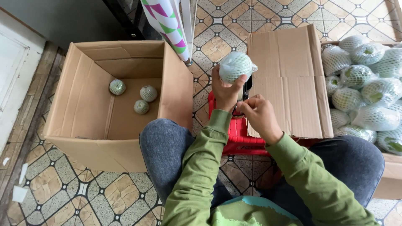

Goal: The person is wrapping guavas in protective foam netting and placing them into a cardboard box, using a tape dispenser to secure the packaging.

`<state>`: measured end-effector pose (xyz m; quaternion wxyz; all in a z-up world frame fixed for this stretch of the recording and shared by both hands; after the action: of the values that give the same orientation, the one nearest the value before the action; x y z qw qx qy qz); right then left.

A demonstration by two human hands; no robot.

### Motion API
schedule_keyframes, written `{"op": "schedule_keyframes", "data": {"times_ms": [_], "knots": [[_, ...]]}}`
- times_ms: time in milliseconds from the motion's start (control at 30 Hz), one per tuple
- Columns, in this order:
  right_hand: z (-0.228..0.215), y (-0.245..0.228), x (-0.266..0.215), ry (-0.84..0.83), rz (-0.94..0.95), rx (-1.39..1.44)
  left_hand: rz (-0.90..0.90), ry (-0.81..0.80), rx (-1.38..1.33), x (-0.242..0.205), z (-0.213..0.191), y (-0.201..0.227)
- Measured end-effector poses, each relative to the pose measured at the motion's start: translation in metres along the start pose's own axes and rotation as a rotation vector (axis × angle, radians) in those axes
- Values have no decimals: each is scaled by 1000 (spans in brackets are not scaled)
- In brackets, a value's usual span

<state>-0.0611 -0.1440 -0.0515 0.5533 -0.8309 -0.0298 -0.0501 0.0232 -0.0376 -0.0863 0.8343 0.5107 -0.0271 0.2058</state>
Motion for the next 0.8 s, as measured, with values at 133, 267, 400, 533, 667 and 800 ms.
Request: {"op": "schedule_keyframes", "data": {"times_ms": [133, 267, 400, 533, 667, 800], "knots": [[1, -1, -23, -45, 12, -1, -16, 29, -6, 2, 0, 4], [6, -5, -37, -43, 159, 119, -53, 6, -19, 3, -3, 0], [24, 34, -34, -19, 248, 239, -1, 2, -38, 4, 1, 1], [29, 84, -21, -134, 298, 153, 48, -18, -39, 1, 2, 18], [-7, 57, -9, -219, 320, 117, 213, -77, 77, 0, 5, 39], [-87, -26, 5, -236, 2, -214, 394, -203, 146, -4, 21, 76]]}}
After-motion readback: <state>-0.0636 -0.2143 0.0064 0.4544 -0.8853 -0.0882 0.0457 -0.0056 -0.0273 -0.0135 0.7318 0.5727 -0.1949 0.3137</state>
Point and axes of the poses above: each hand's wrist, its own x-axis towards the middle knuckle, its own z-axis out of the palm, y = z × x, the point moved 2 cm from there along x, towards the middle knuckle, and after that the axes turned 8 degrees about -z, right-handed, at the moved point
